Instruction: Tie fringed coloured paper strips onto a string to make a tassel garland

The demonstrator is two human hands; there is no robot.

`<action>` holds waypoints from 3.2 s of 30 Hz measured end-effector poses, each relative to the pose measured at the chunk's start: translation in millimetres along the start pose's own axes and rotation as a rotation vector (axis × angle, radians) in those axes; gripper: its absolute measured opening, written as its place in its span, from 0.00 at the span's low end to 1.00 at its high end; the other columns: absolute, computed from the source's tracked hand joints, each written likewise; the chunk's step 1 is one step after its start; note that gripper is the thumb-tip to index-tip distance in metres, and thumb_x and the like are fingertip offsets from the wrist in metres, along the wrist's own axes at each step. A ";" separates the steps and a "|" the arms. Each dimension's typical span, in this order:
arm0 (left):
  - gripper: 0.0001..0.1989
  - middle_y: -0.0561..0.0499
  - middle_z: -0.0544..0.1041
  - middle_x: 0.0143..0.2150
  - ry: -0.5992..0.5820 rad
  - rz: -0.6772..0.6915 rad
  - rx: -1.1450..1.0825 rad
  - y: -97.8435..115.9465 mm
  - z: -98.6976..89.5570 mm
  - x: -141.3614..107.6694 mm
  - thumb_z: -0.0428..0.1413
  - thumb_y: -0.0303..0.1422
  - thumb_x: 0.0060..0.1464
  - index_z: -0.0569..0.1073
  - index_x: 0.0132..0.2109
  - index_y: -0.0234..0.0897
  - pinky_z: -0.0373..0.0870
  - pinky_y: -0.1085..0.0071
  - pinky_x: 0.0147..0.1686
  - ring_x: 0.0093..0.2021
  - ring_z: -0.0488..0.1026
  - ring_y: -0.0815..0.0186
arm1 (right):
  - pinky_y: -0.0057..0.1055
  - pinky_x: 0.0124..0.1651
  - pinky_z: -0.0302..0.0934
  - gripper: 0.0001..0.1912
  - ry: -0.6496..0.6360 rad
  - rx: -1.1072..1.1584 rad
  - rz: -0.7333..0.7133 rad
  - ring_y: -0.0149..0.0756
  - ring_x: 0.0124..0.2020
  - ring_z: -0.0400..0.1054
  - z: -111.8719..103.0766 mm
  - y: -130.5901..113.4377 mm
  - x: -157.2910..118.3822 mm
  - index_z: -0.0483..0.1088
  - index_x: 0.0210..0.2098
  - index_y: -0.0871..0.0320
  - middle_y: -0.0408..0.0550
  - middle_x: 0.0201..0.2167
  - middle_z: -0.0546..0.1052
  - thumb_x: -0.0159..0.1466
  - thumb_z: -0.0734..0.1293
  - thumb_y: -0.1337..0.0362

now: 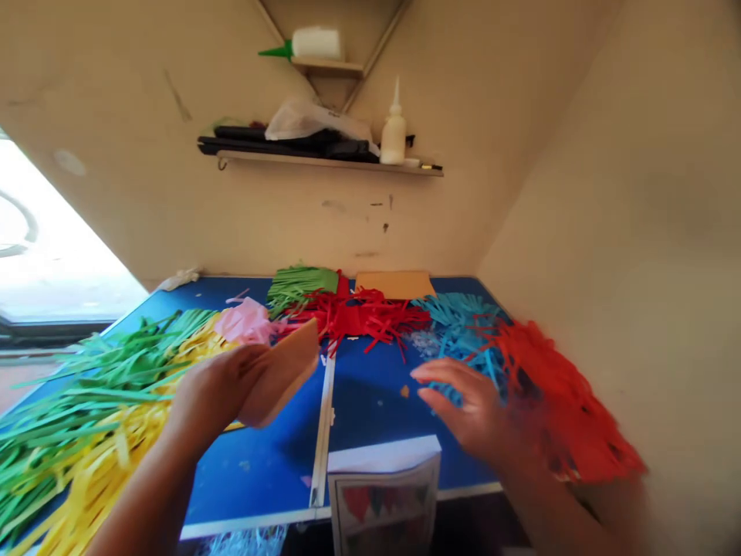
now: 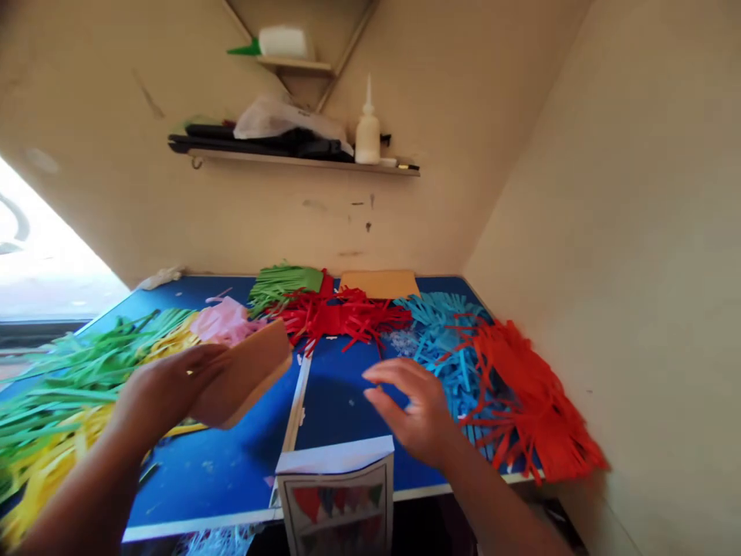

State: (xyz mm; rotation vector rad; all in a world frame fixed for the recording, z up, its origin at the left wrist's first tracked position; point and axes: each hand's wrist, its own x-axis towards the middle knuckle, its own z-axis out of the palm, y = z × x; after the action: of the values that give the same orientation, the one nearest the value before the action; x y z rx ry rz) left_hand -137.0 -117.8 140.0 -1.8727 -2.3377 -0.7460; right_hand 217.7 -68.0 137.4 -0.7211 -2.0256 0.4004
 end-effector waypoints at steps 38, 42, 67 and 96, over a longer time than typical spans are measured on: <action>0.18 0.53 0.84 0.43 -0.647 0.331 -0.538 63.1 47.9 8.0 0.50 0.45 0.60 0.81 0.45 0.44 0.69 0.73 0.39 0.41 0.79 0.63 | 0.39 0.44 0.49 0.08 -0.438 -0.314 -0.365 0.32 0.35 0.72 46.7 6.2 52.9 0.77 0.43 0.53 0.43 0.38 0.82 0.69 0.66 0.65; 0.19 0.55 0.84 0.38 -0.733 0.308 -0.628 65.4 48.1 10.4 0.49 0.45 0.60 0.81 0.39 0.41 0.68 0.75 0.34 0.37 0.77 0.65 | 0.41 0.45 0.48 0.11 -0.396 -0.475 -0.558 0.33 0.39 0.70 42.4 5.1 47.9 0.76 0.46 0.52 0.42 0.44 0.81 0.71 0.62 0.67; 0.19 0.55 0.84 0.39 -0.313 0.552 -0.378 70.7 53.1 -5.4 0.44 0.44 0.65 0.80 0.43 0.48 0.48 0.52 0.66 0.37 0.79 0.64 | 0.38 0.44 0.47 0.07 -0.415 -0.280 -0.252 0.32 0.35 0.72 39.7 8.6 45.7 0.78 0.38 0.53 0.41 0.34 0.83 0.68 0.67 0.62; 0.18 0.55 0.84 0.43 -0.484 0.420 -0.496 72.8 51.0 0.9 0.49 0.46 0.62 0.80 0.42 0.45 0.67 0.66 0.51 0.43 0.77 0.60 | 0.40 0.54 0.65 0.38 -0.313 0.319 0.172 0.36 0.44 0.74 26.9 34.1 27.7 0.54 0.67 0.47 0.45 0.42 0.78 0.62 0.72 0.59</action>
State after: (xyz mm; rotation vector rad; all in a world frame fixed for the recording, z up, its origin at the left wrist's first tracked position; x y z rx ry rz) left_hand -56.7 -85.9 119.6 -2.9206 -1.9590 -0.9661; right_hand 194.9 -24.0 123.3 -0.6656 -2.1228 0.9644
